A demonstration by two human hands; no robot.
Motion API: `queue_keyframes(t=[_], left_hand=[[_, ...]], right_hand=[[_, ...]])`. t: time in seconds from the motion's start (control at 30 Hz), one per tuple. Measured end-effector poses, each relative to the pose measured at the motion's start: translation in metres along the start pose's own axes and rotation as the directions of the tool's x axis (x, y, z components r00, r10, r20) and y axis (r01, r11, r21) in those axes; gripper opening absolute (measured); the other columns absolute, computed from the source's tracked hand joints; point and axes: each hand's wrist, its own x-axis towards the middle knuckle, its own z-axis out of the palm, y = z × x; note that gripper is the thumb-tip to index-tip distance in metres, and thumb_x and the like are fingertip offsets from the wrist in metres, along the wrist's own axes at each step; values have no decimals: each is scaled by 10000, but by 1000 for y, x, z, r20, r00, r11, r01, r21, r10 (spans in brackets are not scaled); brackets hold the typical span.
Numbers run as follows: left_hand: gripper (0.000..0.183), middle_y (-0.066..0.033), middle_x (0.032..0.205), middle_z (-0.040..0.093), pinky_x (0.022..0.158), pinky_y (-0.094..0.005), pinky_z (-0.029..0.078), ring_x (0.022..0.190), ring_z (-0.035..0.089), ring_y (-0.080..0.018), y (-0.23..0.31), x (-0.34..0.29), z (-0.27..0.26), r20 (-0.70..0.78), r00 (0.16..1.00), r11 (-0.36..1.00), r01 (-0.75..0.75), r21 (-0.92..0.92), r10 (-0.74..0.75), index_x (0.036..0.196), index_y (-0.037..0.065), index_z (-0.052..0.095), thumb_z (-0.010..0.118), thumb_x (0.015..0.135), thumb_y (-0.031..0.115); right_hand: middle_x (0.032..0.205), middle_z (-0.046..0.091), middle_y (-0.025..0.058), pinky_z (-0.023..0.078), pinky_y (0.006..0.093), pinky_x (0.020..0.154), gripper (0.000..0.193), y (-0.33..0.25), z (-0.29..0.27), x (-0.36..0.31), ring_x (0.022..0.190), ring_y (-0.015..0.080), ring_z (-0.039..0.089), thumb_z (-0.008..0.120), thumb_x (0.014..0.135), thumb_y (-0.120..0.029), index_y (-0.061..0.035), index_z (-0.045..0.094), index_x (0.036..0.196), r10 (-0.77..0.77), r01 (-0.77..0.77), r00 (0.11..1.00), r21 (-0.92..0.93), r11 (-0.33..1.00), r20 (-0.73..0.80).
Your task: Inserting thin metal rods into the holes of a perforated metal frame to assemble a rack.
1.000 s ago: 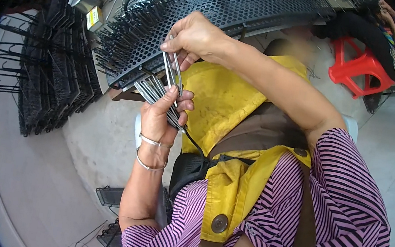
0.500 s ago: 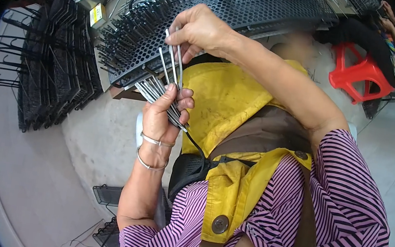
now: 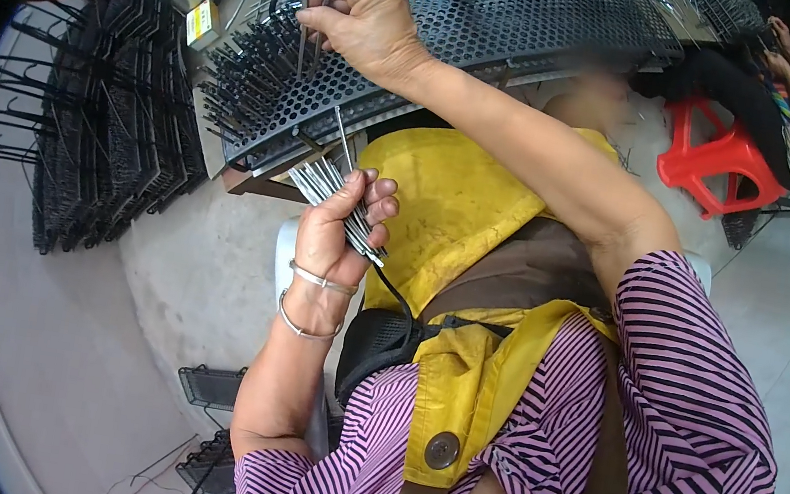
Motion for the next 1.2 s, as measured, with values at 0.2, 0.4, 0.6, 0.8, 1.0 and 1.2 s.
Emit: queue_keyframes(t=[0.2,0.4,0.6,0.8,1.0,1.2], left_hand=[[189,-150,798,592,425,-227,398,631,581,-197,1,0,1,7,1000,1000,-8,-3,8,899,-15,498,508,830,160],[193,-155,797,590,422,-229,394,628,580,-202,1,0,2,0,1000,1000,-5,-2,5,903,-20,494,511,827,157],[200,-158,796,589,421,-231,395,628,579,-206,2,0,2,6,1000,1000,-11,7,11,905,-22,495,523,819,156],[199,-160,796,590,414,-233,399,622,580,-209,2,1,0,2,1000,1000,-4,-2,4,895,-21,506,546,802,150],[195,-163,788,591,406,-235,403,616,581,-214,2,2,0,-5,1000,1000,-7,0,7,891,-21,511,553,797,145],[190,-163,783,587,401,-237,402,619,577,-213,2,2,1,-12,1000,1000,-16,3,16,893,-24,511,547,798,137]], right_hand=[[697,612,37,484,173,558,104,4,5,-4,633,78,588,599,765,-81,1,585,827,5,14,993,-164,986,120],[689,608,92,465,232,510,130,2,21,-3,566,159,599,616,716,-90,-27,590,827,-297,362,930,-413,836,216],[614,567,155,458,342,529,50,-10,30,13,567,290,577,562,698,-54,-4,568,694,-176,413,888,-571,709,424],[594,536,193,447,410,577,33,-33,41,17,625,347,560,509,578,-8,7,529,601,24,390,845,-646,656,534],[595,544,193,463,399,564,41,-28,39,14,612,344,572,515,576,-1,12,515,614,38,390,842,-655,647,538],[689,591,175,473,417,569,77,-27,26,2,674,348,592,514,615,-60,-8,566,636,27,506,807,-714,483,590]])
